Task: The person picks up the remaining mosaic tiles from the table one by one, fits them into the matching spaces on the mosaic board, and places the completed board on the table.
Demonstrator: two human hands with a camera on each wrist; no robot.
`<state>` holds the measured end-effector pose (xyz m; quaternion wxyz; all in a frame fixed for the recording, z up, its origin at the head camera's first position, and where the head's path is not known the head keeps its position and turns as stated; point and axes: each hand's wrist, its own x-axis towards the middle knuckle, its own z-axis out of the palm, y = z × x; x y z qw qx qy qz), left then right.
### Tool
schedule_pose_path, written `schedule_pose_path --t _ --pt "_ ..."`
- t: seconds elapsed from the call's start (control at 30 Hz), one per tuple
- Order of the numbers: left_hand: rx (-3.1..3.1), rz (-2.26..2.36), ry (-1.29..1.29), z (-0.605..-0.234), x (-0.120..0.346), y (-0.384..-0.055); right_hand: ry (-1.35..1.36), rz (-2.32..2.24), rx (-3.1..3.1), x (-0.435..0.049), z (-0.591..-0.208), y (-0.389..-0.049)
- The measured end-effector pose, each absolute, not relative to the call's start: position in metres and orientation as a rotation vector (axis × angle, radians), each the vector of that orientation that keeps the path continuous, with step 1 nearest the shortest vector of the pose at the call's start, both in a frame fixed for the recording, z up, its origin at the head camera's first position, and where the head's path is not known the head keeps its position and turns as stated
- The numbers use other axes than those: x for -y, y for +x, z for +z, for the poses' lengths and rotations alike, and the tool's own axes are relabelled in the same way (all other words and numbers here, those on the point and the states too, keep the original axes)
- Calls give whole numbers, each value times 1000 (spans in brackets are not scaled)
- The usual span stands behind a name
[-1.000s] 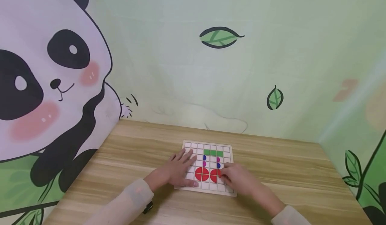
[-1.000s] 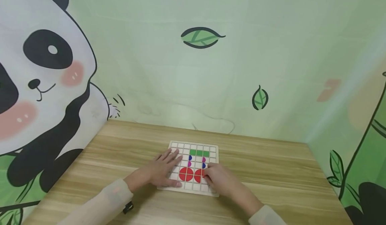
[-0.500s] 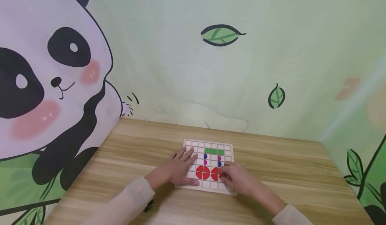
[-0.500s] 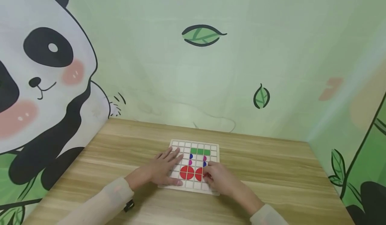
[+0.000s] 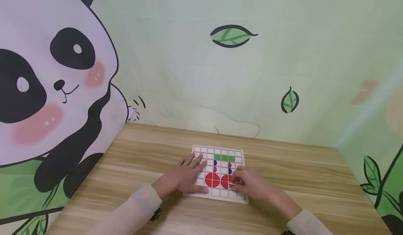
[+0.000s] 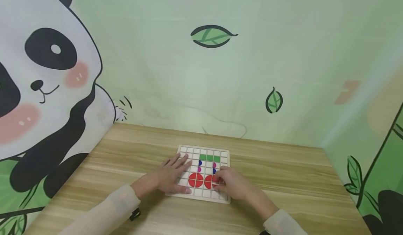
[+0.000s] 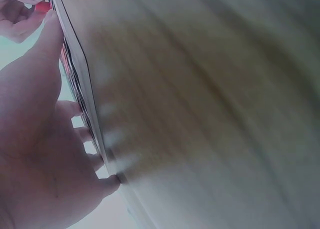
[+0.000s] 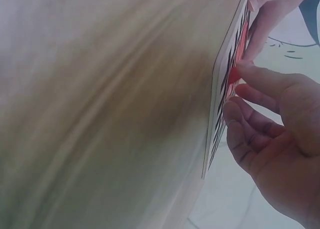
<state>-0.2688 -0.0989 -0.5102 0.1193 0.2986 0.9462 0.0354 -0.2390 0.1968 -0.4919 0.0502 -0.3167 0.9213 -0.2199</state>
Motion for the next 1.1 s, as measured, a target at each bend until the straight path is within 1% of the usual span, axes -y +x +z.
schedule_pose_path --t 0.6,0.73,0.97,1.1 --pt "-2769 98 881 -510 98 -268 -915 -671 -2799 -201 -489 -239" --pt "-2767 103 884 -509 99 -269 -944 -669 -2802 -199 -489 -240" --pt "-2755 115 879 -506 98 -267 -897 -689 -2760 -194 -490 -237" --pt "-2759 119 876 -505 99 -267 -913 -693 -2746 -192 -491 -237"
